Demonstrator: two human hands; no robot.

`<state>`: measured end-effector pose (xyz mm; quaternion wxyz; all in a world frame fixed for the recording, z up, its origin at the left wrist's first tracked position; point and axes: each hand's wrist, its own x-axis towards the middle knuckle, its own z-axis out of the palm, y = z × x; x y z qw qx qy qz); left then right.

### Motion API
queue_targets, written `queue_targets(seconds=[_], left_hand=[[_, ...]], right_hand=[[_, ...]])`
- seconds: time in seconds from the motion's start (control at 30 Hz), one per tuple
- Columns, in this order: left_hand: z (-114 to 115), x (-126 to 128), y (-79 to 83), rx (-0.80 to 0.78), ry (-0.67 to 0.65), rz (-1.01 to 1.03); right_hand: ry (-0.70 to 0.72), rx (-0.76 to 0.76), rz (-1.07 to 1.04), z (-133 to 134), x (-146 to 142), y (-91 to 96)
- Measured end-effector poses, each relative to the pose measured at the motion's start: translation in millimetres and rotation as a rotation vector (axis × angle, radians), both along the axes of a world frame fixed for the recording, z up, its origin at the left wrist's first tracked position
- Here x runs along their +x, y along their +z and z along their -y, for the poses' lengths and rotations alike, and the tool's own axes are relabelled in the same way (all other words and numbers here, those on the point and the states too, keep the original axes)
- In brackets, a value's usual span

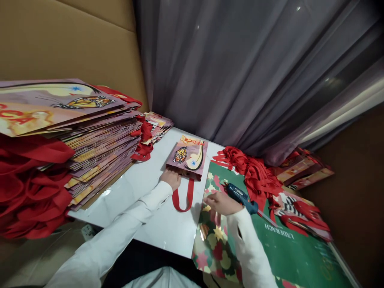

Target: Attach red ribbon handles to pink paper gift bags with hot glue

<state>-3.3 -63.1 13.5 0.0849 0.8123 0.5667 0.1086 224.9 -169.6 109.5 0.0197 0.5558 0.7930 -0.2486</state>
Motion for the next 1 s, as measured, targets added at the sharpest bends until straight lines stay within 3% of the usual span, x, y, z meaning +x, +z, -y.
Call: queue_targets(seconds=[0.1,0.23,0.33,0.4,0.43,0.5,0.53,0.63,0.77,0.9,1.0], left_hand=[[-5.3,-3.2,-0.5,0.000,-0.026,0.081],[1.5,-3.1,17.9,-0.023,-0.096,0.213],[29.9,11.0,48.4,-0.038,-0.221,0.335],[55.9,29.7,67.2,-0.049,-0.365,0.434],[68.5,41.0,73.1,-0.049,-0.521,0.580],[88.6,64.0,75.3,-0.051,-0.788,0.761],[95.5,74.2,71.5,-0.059,-0.836,0.826],[105.1,93.8,48.7,-0.198,-0.816,0.908],[103.7,93.5,25.2,-0.083,-0.775,0.787],[92.7,79.0,27.0,-0.103,-0.585,0.813],[82.4,76.6,34.8,-0.166,-0.387,0.911]], right_hand=[[-0.061,-0.069,-0.172,12.6,15.9,9.2],[-0.227,0.282,0.014,19.6,12.2,-4.6],[-0.068,0.442,0.039,24.4,-4.8,-17.3],[0.043,0.432,0.007,28.5,-15.6,-20.7],[0.055,0.412,0.018,30.9,-19.2,-20.6],[0.028,0.342,0.063,36.6,-20.7,-16.5],[0.007,0.294,0.072,40.1,-18.4,-12.7],[-0.032,0.180,-0.075,53.4,-2.0,2.9],[-0.103,0.187,-0.467,74.3,28.6,16.8],[-0.495,0.328,-0.929,88.0,56.7,14.0],[-0.667,0.229,-1.397,91.6,64.5,14.9]])
